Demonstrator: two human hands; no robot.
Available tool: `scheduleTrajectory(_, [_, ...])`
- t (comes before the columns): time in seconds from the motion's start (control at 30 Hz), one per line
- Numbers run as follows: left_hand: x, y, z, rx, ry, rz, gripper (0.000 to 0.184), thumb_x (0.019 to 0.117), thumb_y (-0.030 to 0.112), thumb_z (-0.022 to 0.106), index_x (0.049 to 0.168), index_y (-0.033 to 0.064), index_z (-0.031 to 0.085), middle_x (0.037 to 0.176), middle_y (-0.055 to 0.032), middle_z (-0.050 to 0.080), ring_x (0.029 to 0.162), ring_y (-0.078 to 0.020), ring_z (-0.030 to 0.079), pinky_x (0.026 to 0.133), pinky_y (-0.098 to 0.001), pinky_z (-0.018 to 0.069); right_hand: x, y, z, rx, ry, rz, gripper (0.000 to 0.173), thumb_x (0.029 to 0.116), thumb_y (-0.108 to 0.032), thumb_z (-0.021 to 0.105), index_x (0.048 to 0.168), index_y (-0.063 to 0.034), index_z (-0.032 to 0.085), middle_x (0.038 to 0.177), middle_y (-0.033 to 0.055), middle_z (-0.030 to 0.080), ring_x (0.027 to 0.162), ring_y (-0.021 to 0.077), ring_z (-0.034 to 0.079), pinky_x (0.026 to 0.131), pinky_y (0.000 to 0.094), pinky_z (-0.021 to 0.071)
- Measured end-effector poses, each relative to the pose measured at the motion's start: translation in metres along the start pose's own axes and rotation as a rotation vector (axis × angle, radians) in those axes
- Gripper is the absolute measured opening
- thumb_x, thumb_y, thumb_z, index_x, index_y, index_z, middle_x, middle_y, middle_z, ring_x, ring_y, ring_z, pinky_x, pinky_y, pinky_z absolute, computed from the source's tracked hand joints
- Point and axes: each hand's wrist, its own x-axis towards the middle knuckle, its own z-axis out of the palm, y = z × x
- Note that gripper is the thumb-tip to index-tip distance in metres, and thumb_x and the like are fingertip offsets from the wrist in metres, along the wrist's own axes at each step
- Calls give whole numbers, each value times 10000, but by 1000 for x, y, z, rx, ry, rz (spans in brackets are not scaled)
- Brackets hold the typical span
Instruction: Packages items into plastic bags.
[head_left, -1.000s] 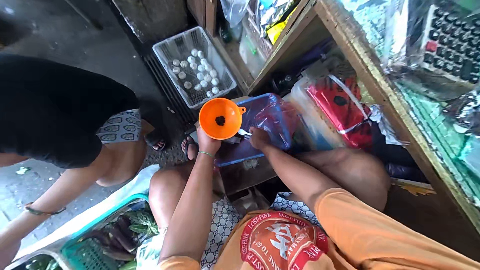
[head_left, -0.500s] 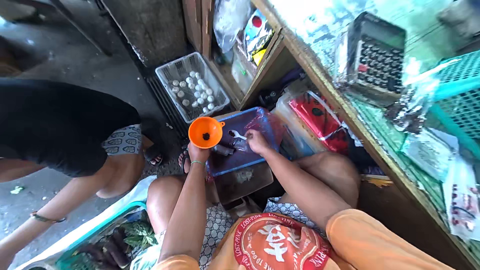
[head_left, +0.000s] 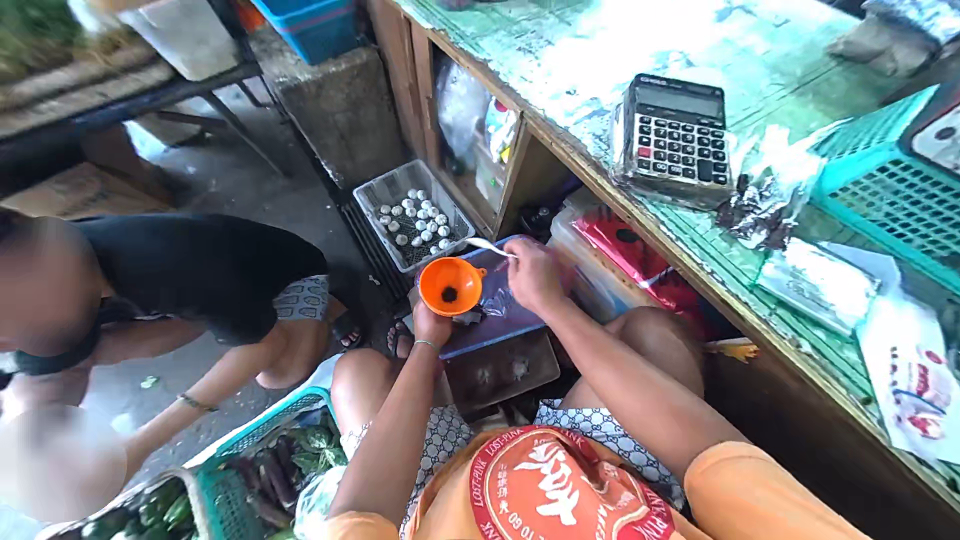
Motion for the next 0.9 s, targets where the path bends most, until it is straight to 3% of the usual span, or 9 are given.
scheduleTrajectory(0.17, [-25, 32, -21, -71, 92, 61, 478, 802, 189, 825, 1189, -42, 666, 1116, -134, 737, 1089, -179, 697, 1036, -371, 531, 1, 45, 39, 10, -275, 198, 319, 926, -71, 587, 1236, -61, 660, 1239, 197, 668, 1187, 392, 628, 976, 618, 505])
scheduleTrajectory(0.23, [-33, 47, -28, -113, 139, 138, 492, 776, 167, 842, 1171, -62, 659, 1088, -135, 738, 1059, -160, 702, 1014, -348, 545, -2, 42, 41, 110, -350, 138, 399, 951, -123, 611, 1343, -54, 627, 1328, 213, 624, 1295, 393, 551, 1092, 609, 426])
scheduleTrajectory(0.33, [-38, 65, -35, -128, 168, 228, 513, 748, 167, 847, 1155, -74, 650, 1063, -131, 735, 1036, -145, 701, 996, -335, 552, -5, 19, 8, 475, -362, -6, 459, 951, -157, 688, 1392, -73, 591, 1239, 157, 672, 1107, 300, 668, 975, 520, 549])
scheduleTrajectory(0.43, [-40, 76, -36, -100, 150, 271, 519, 773, 195, 846, 1167, -77, 647, 1081, -147, 730, 1058, -173, 698, 1010, -369, 551, -11, 12, -25, 960, -374, -155, 594, 882, -219, 665, 1447, -96, 526, 1393, 112, 595, 1218, 232, 610, 993, 461, 542])
scheduleTrajectory(0.5, [-38, 84, -34, -44, 115, 302, 502, 780, 222, 850, 1159, -50, 666, 1084, -148, 730, 1062, -198, 698, 1010, -405, 553, -16, 7, -31, 1104, -350, -201, 609, 938, -387, 626, 1476, -127, 514, 1452, 73, 562, 1289, 197, 567, 1054, 453, 512])
scheduleTrajectory(0.53, [-37, 89, -32, -29, 93, 305, 503, 779, 234, 849, 1160, -39, 667, 1079, -138, 731, 1056, -192, 698, 1004, -408, 555, -18, 5, -30, 1088, -291, -186, 558, 984, -386, 591, 1476, -130, 523, 1453, 71, 564, 1292, 191, 570, 1061, 454, 510])
scheduleTrajectory(0.7, [-36, 118, -18, -167, 48, 239, 354, 811, 110, 815, 1090, -47, 664, 966, -76, 748, 907, -99, 730, 873, -301, 617, -19, 7, -35, 880, 55, 0, 328, 1063, -218, 506, 1333, -104, 654, 1191, 103, 708, 1021, 205, 699, 888, 468, 586])
scheduleTrajectory(0.83, [-36, 138, -12, -302, 59, 222, 325, 826, 72, 806, 1090, -47, 658, 940, -69, 753, 883, -117, 740, 837, -318, 634, -18, 16, -57, 1183, 22, 25, 464, 1085, -344, 422, 1446, -70, 518, 1136, 132, 681, 916, 199, 681, 799, 413, 591])
scheduleTrajectory(0.9, [-32, 158, -21, -396, 57, 277, 319, 865, 64, 786, 1127, -56, 649, 976, -95, 755, 911, -170, 745, 853, -370, 638, -18, 23, -61, 1320, 3, 45, 451, 1097, -374, 331, 1414, -110, 511, 955, 49, 668, 688, 112, 610, 581, 282, 522])
